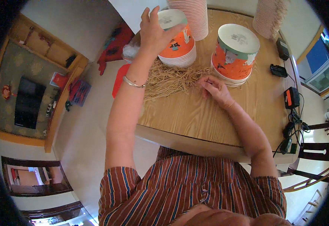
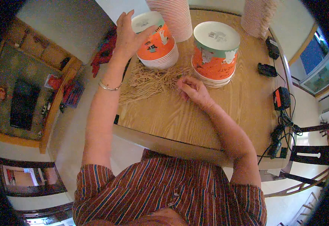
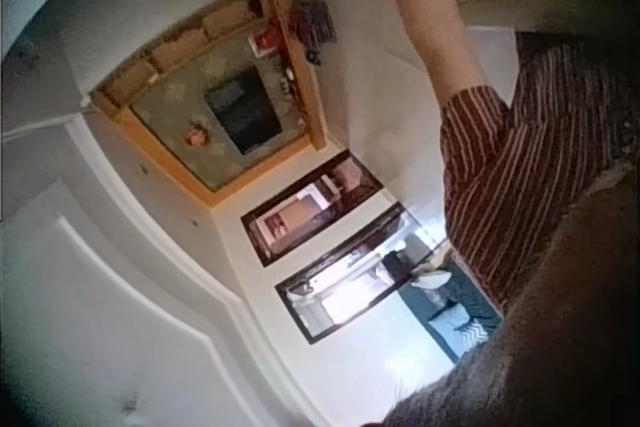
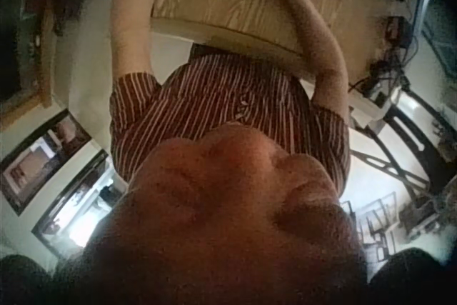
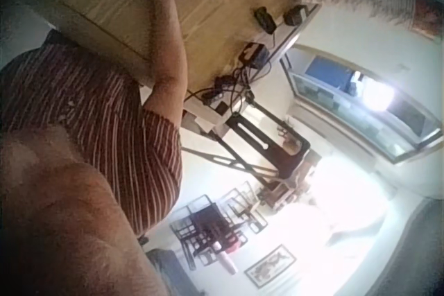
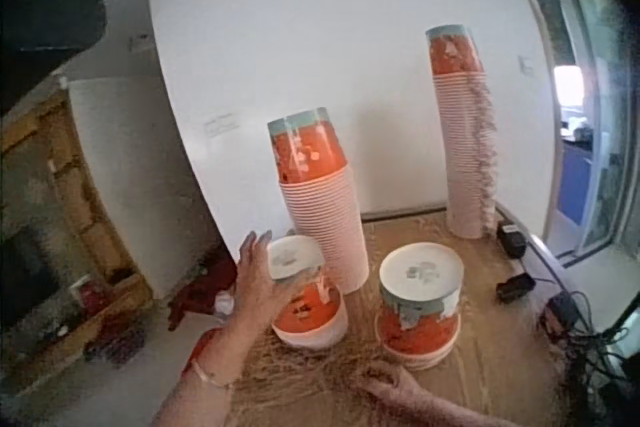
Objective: Tying strings onto a paper bowl to create a handle or decorative element.
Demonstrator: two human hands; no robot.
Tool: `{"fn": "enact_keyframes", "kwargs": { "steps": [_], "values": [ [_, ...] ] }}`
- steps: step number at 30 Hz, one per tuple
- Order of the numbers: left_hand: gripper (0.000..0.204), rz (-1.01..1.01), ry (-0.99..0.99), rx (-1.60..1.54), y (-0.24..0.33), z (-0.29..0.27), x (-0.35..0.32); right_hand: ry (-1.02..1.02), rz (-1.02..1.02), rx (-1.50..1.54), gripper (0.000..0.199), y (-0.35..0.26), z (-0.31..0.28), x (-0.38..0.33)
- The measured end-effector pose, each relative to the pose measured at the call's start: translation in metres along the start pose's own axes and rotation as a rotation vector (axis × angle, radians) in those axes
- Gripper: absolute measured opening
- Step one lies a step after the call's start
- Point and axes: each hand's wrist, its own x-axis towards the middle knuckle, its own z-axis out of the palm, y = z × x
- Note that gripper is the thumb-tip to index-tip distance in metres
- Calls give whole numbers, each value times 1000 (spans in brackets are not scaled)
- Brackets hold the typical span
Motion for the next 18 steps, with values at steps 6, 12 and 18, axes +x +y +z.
{"fn": "enact_keyframes", "kwargs": {
  "steps": [6,12,18],
  "values": [
    [105,-9,-48,156,-2,9,6,179,-77,144,22,5,-23,7],
    [105,-70,-176,143,-15,13,10,223,-96,-1,20,14,-36,14],
    [99,-114,-194,91,-29,13,9,202,-290,-94,30,10,-30,15]
  ]
}}
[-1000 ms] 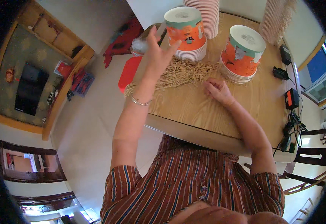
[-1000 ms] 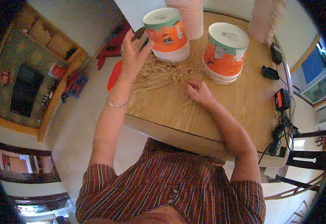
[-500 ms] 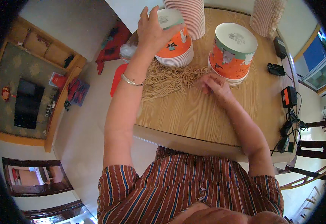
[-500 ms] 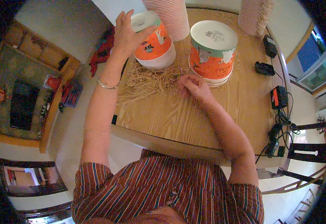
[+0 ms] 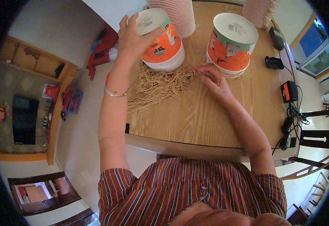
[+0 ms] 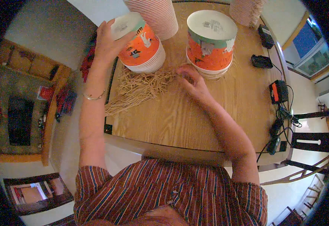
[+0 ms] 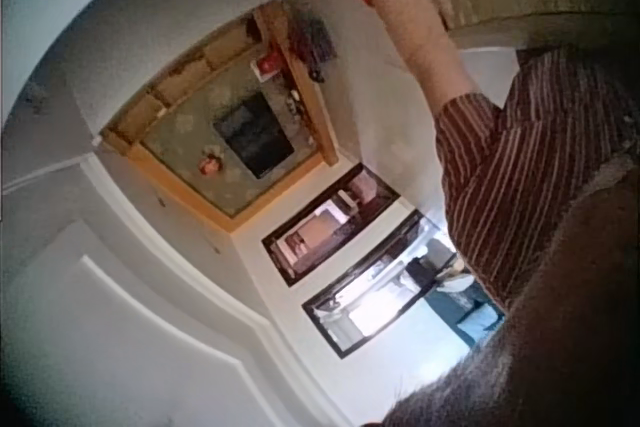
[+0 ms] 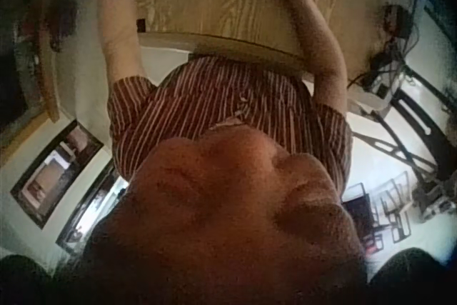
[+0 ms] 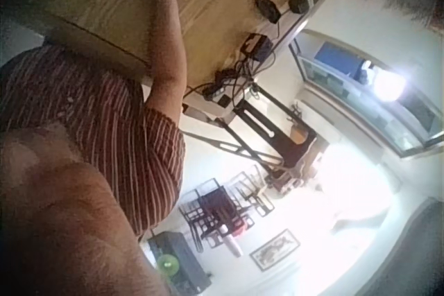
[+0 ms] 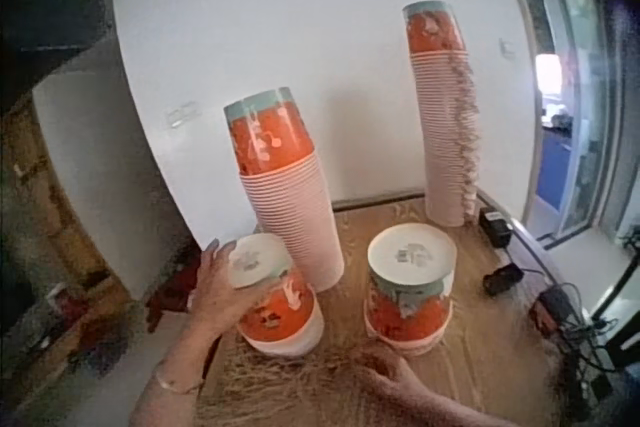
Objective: Tying strings onto a paper bowl to create a handle or decorative element.
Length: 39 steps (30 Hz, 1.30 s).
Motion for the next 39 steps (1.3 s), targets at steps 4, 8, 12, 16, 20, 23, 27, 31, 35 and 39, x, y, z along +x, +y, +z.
{"fn": "enact_keyframes", "kwargs": {
  "steps": [4,8,12,16,20,23,27,31,35,39],
  "values": [
    [97,14,-10,-30,-2,1,-4,60,8,-79,35,6,-2,15],
    [94,5,-20,-43,1,-1,-3,225,-125,-305,40,36,-12,47],
    [91,32,-39,-83,5,-4,2,299,-263,-458,43,54,-11,68],
    [86,26,-31,-87,9,-9,0,237,-159,-267,44,45,3,61],
    [81,17,41,-191,10,-11,-3,150,-134,-332,44,22,14,49],
    [80,39,88,-200,11,-9,2,42,-249,-440,46,16,21,48],
    [79,38,182,-218,11,-25,17,-33,-359,-425,48,18,24,51],
    [74,70,240,-157,12,-47,33,-29,-361,-455,49,22,26,53],
    [60,105,370,-122,35,-98,36,-56,-306,-352,49,20,28,48],
    [52,89,416,-476,55,-145,13,-33,-266,-269,48,22,26,46]
  ]
}}
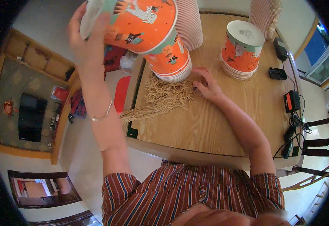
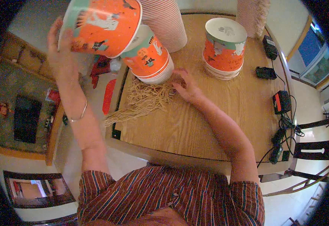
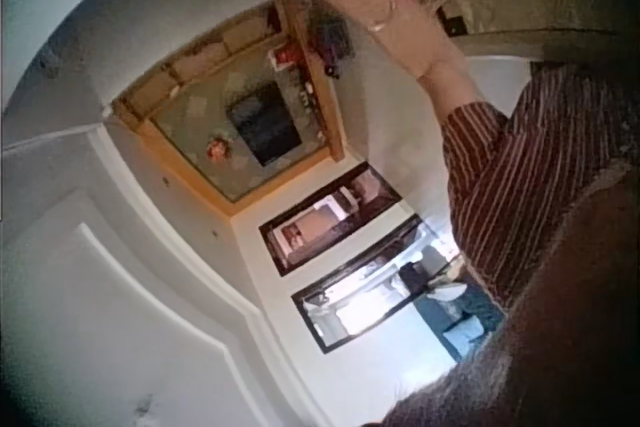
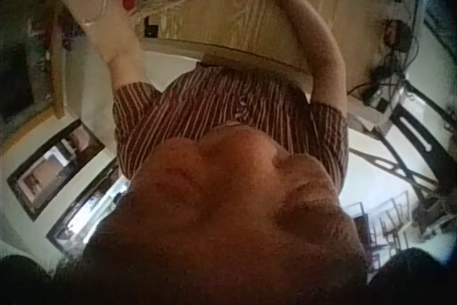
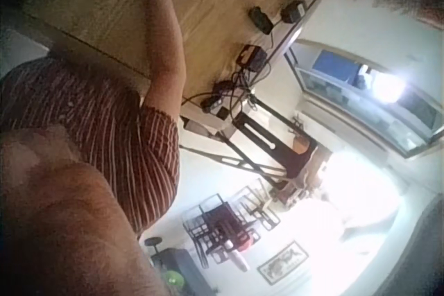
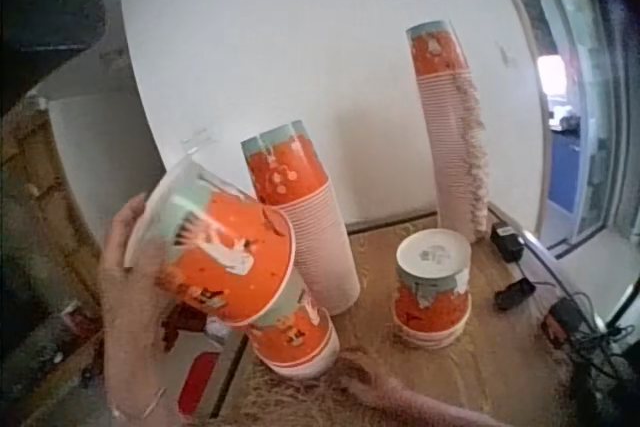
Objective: Tying strings onto a paper bowl to create a handle or decorative element.
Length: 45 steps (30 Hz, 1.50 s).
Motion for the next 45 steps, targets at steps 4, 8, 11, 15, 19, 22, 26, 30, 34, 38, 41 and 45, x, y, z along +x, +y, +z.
{"fn": "enact_keyframes", "kwargs": {
  "steps": [4,8,11,15,19,22,26,30,34,38,41,45],
  "values": [
    [58,-238,21,-462,30,-18,-47,36,125,50,50,14,-17,0],
    [69,-445,-121,-700,15,-22,-109,83,153,380,57,-63,-49,15],
    [66,-783,-46,-898,19,-11,-151,-22,-20,281,63,-119,-66,21],
    [71,-1112,-195,-1208,17,9,-185,-142,-10,247,50,-151,-79,19],
    [67,-1175,-264,-1568,25,36,-220,-148,-46,-364,27,-172,-88,19],
    [67,-1396,-358,-1556,1,42,-258,-197,108,-407,23,-191,-95,14],
    [43,-1317,-360,-840,3,31,-278,-353,96,-625,34,-172,-130,-1],
    [23,-1087,-377,-308,-14,3,-296,-427,222,-561,21,-164,-138,-5],
    [12,-757,-291,198,-40,-28,-294,-438,128,-587,18,-161,-131,-10],
    [13,-581,-325,276,-50,-30,-294,-622,257,-546,18,-154,-123,-4],
    [14,-501,-394,309,-60,-18,-292,-660,274,-503,20,-150,-111,-3],
    [20,-224,-393,365,-65,-3,-288,-625,346,-406,20,-152,-106,-4]
  ]
}}
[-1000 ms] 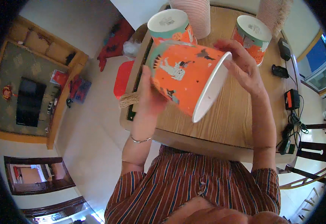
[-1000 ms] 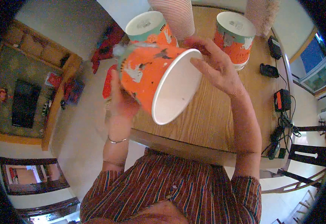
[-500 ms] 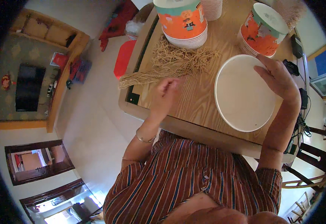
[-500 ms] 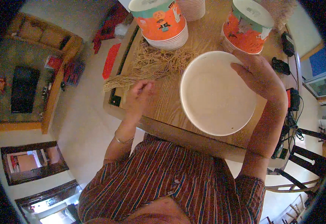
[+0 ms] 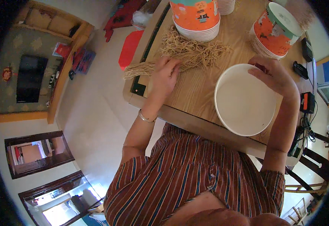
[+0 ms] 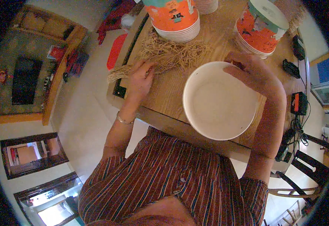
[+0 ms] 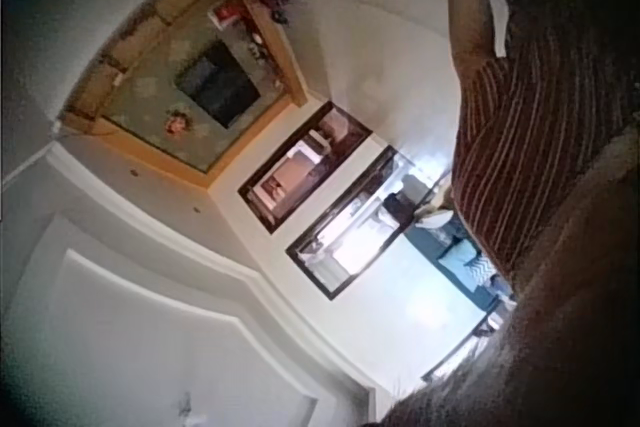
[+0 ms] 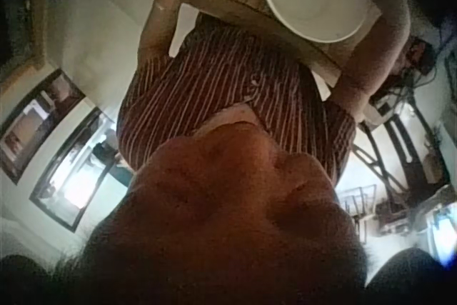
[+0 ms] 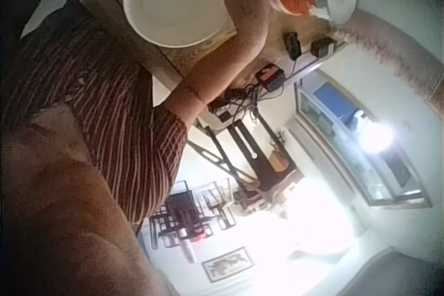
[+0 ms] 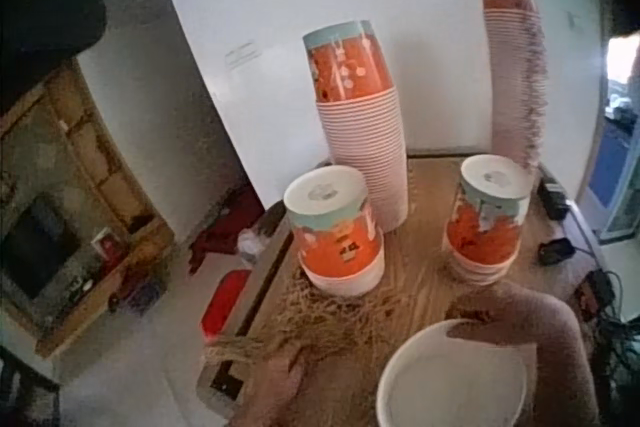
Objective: Tying strings onto a paper bowl to create a handle or decorative element.
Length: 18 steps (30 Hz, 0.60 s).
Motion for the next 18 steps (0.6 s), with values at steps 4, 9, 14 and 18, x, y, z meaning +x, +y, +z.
{"fn": "enact_keyframes", "kwargs": {
  "steps": [4,9,14,18],
  "values": [
    [23,45,-49,0,-5,7,9,56,23,107,15,13,3,2],
    [21,144,-83,52,-5,-1,20,171,-16,282,21,27,0,2],
    [14,45,-48,-37,2,-18,29,200,-22,264,20,30,2,2],
    [9,-76,-27,-278,35,-52,54,213,-24,258,19,21,-8,-1]
  ]
}}
